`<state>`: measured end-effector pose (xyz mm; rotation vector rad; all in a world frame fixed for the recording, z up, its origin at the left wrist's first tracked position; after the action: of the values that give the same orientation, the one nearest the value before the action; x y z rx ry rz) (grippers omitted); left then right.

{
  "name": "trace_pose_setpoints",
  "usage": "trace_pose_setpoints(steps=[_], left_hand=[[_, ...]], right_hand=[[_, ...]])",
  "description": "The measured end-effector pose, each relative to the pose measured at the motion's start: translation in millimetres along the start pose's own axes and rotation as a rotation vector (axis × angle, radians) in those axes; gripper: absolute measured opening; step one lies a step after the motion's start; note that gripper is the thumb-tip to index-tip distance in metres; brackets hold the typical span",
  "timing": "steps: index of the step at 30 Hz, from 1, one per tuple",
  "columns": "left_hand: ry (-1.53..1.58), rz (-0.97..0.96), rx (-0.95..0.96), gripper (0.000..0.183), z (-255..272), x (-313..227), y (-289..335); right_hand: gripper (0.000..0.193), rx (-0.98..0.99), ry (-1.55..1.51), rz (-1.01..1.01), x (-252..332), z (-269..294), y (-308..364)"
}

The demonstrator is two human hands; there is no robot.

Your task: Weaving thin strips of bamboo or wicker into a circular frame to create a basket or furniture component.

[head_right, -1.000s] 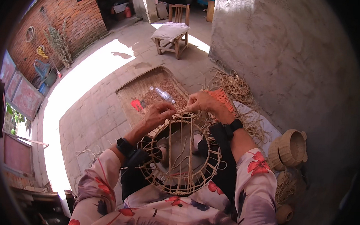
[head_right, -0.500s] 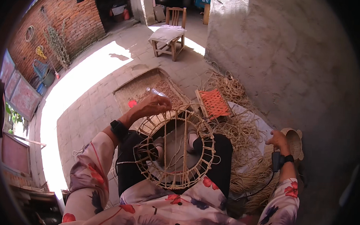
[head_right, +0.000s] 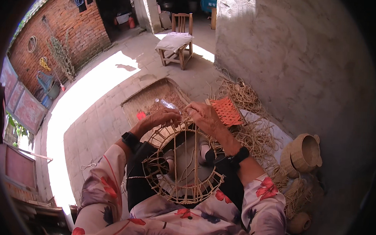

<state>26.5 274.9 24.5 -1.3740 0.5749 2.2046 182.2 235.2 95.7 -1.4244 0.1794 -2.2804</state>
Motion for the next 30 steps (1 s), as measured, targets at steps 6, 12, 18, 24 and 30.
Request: trace_pose_setpoints(steps=[6,12,18,24,30], left_hand=[[0.146,-0.052,-0.074,0.029,-5,-4,7],[0.189,-0.059,-0.115,0.027,-6,-1,13],[0.282,0.018,-0.116,0.025,-6,6,14],[0.431,0.069,-0.147,0.020,-3,16,14],[0.457,0.074,-0.334,0.032,8,23,18]], right_hand=[[0.031,0.387,0.156,0.016,-51,-40,-31],[0.028,0.527,0.239,0.070,-76,-51,-38],[0.022,0.467,-0.005,-0.107,-75,-49,-42],[0.021,0.453,0.049,-0.060,-58,-54,-43],[0.017,0.164,0.072,0.078,-38,-40,-39]])
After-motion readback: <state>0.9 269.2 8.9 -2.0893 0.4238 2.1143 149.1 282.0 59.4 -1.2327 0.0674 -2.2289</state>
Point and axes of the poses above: each hand's wrist, its own y-axis away from the middle knuckle, its own z-axis out of the back of the hand, x = y × z, the point moved 8 cm from there along -y, towards the middle knuckle, and after that the axes turned 7 degrees about -x, right-handed, at the moved point
